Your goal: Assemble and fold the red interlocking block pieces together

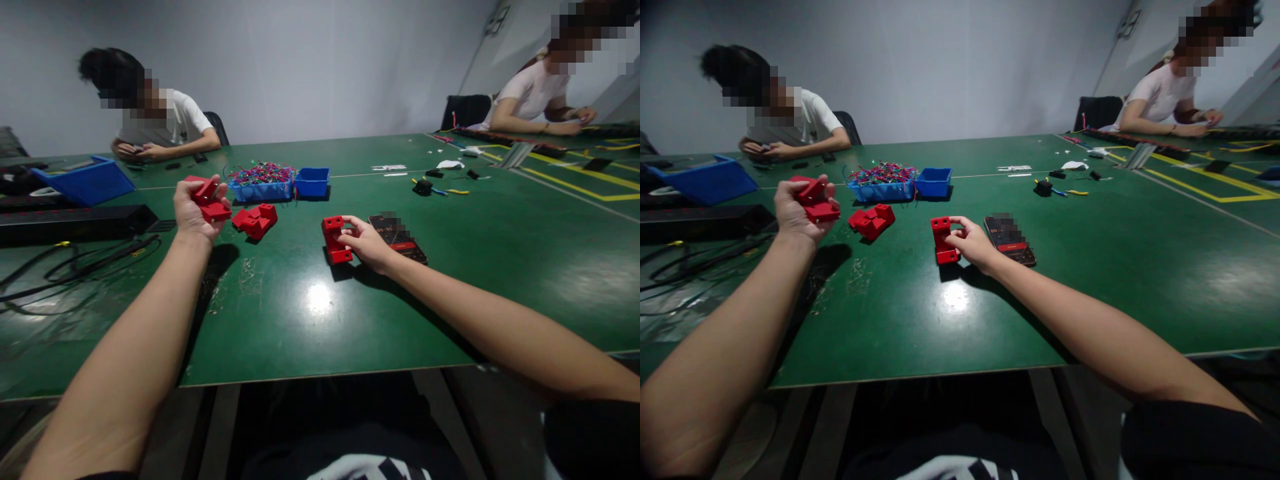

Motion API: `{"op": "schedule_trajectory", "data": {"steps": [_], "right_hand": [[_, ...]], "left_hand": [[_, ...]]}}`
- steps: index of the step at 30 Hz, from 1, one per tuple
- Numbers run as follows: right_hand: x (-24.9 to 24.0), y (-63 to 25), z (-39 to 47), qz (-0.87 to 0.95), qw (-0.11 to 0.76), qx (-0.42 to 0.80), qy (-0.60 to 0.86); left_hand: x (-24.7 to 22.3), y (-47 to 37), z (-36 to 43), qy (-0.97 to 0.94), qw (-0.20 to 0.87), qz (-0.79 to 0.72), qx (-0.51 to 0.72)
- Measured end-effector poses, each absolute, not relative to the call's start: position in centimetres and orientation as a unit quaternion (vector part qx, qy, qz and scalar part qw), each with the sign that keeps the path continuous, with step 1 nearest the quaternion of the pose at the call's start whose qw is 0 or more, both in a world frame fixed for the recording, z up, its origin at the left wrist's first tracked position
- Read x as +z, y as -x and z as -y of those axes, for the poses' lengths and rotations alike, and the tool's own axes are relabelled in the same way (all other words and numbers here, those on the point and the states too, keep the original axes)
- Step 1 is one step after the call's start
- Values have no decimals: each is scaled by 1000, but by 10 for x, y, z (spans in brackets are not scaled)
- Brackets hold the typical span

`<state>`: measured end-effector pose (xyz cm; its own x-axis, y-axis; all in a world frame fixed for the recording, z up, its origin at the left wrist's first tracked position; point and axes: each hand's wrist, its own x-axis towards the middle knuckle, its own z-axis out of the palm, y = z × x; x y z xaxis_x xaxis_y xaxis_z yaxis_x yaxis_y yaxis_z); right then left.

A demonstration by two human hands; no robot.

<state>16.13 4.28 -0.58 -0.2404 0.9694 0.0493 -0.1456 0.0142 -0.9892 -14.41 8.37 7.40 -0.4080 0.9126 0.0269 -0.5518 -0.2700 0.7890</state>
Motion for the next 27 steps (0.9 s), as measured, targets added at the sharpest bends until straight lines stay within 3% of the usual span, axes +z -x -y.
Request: {"op": "schedule_trajectory", "data": {"steps": [15, 27], "right_hand": [[-4, -161, -41, 535, 477, 573, 398], [-7, -161, -44, 559, 475, 549, 399]], "left_hand": [[69, 82, -62, -398, 543, -366, 642], [12, 27, -47, -455, 556, -469, 513]]}}
